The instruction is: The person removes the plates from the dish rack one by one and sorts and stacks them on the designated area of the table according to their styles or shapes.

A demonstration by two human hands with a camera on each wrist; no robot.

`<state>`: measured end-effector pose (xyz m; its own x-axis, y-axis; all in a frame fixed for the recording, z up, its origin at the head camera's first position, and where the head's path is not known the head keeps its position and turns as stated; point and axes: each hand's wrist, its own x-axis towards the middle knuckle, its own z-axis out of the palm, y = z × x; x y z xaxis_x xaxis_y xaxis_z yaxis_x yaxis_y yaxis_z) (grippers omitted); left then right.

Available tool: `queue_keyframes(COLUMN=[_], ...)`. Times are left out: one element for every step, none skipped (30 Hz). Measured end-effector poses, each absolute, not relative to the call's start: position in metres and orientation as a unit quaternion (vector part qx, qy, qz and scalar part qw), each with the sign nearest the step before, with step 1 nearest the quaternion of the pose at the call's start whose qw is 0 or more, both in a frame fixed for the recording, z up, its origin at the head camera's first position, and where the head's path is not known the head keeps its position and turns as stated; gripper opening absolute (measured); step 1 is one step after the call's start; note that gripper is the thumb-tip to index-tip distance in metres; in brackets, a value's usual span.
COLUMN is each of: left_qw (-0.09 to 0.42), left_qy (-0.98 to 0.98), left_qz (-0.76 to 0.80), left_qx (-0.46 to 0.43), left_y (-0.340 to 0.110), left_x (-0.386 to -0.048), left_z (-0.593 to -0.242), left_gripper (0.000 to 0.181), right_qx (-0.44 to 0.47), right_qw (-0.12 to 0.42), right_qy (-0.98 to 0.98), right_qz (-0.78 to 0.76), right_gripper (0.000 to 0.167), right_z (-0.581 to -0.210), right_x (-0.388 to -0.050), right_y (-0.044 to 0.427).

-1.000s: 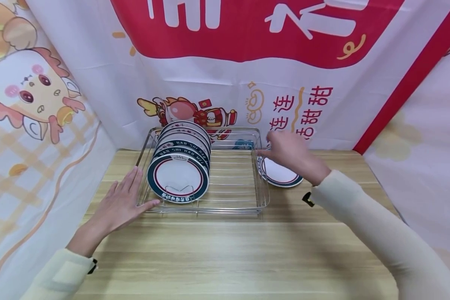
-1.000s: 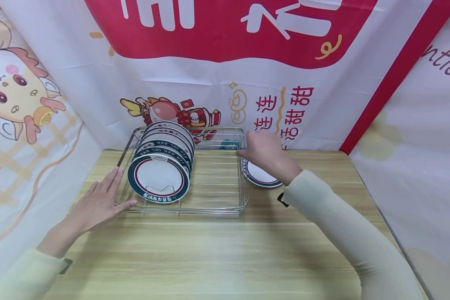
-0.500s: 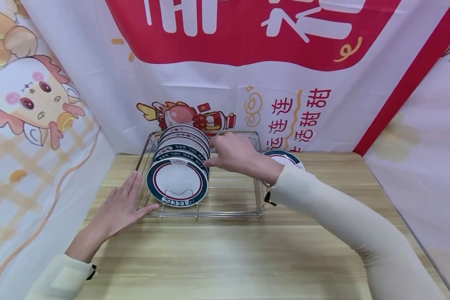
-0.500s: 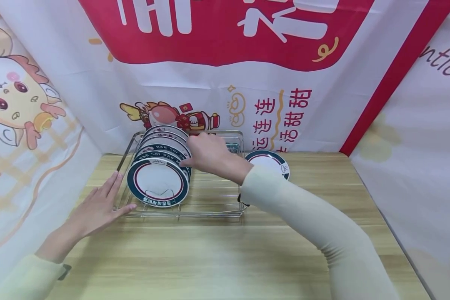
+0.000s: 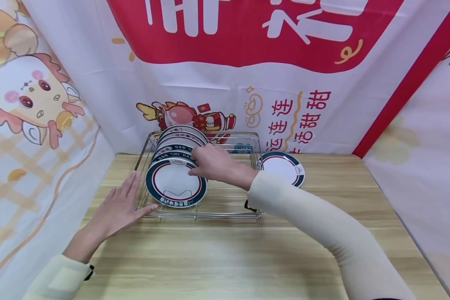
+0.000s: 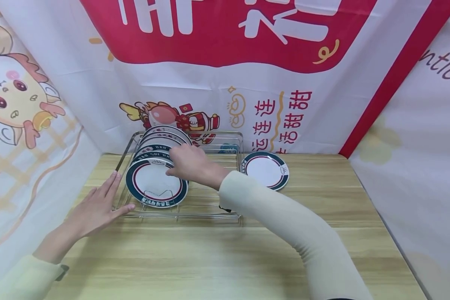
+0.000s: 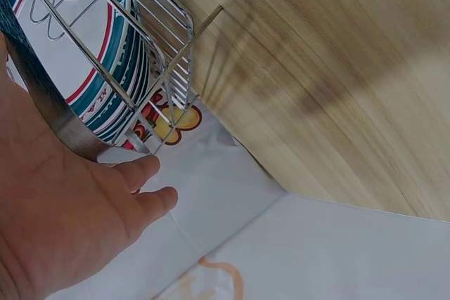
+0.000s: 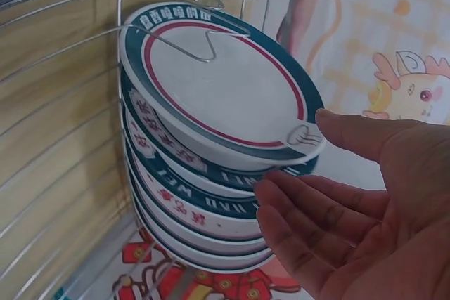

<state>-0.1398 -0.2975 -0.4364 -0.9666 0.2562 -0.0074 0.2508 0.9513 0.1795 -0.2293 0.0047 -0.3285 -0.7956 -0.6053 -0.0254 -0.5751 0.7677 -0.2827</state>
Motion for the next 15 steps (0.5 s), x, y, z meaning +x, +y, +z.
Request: queue_keyframes(left_qw=[0.015,0.015,0.015,0.016,0.017,0.018,0.018,0.019,0.019,0.019,0.019,0.018,0.018,0.018,0.017], left_qy=[0.988,0.987,0.987,0.987,0.987,0.988,0.988,0.988,0.988,0.988,0.988,0.988,0.988,0.988,0.988], left_qz=[0.088,0.088,0.088,0.087,0.086,0.085,0.085,0.086,0.085,0.085,0.085,0.085,0.085,0.085,0.084], left_qx=[0.130,0.130,0.130,0.131,0.131,0.131,0.131,0.130,0.130,0.129,0.129,0.128,0.128,0.128,0.128], left_y=[-0.298,-0.298,-0.298,-0.298,-0.298,-0.298,-0.297,-0.297,-0.297,-0.297,-0.296,-0.296,-0.296,-0.296,-0.296], left_x=[-0.141,-0.141,-0.141,-0.141,-0.141,-0.141,-0.141,-0.141,-0.141,-0.141,-0.141,-0.141,-0.141,-0.141,-0.141], left_z=[-0.437,-0.436,-0.436,-0.435,-0.435,-0.435,-0.435,-0.434,-0.434,-0.434,-0.434,-0.435,-0.435,-0.435,-0.435], left_gripper=[0.114,0.114,0.114,0.114,0.114,0.114,0.115,0.115,0.115,0.115,0.115,0.115,0.116,0.116,0.116], right_qx=[-0.315,-0.316,-0.316,-0.318,-0.320,-0.320,-0.319,-0.318,-0.317,-0.316,-0.314,-0.314,-0.313,-0.313,-0.313], right_qw=[0.059,0.061,0.062,0.063,0.065,0.067,0.069,0.073,0.077,0.082,0.087,0.091,0.095,0.098,0.100], right_qy=[0.938,0.937,0.936,0.935,0.935,0.934,0.935,0.934,0.934,0.934,0.934,0.934,0.934,0.934,0.934], right_qz=[-0.135,-0.137,-0.140,-0.140,-0.142,-0.142,-0.142,-0.143,-0.144,-0.146,-0.148,-0.146,-0.145,-0.143,-0.140], right_gripper=[0.028,0.027,0.027,0.027,0.028,0.029,0.031,0.032,0.033,0.034,0.034,0.034,0.035,0.034,0.034], right_z=[-0.330,-0.332,-0.334,-0.336,-0.339,-0.341,-0.343,-0.345,-0.346,-0.348,-0.350,-0.351,-0.352,-0.353,-0.354], right_x=[-0.230,-0.231,-0.232,-0.233,-0.234,-0.235,-0.236,-0.237,-0.238,-0.239,-0.240,-0.241,-0.241,-0.242,-0.242], right_y=[0.002,0.000,-0.002,-0.004,-0.006,-0.008,-0.011,-0.013,-0.015,-0.018,-0.020,-0.022,-0.024,-0.025,-0.027])
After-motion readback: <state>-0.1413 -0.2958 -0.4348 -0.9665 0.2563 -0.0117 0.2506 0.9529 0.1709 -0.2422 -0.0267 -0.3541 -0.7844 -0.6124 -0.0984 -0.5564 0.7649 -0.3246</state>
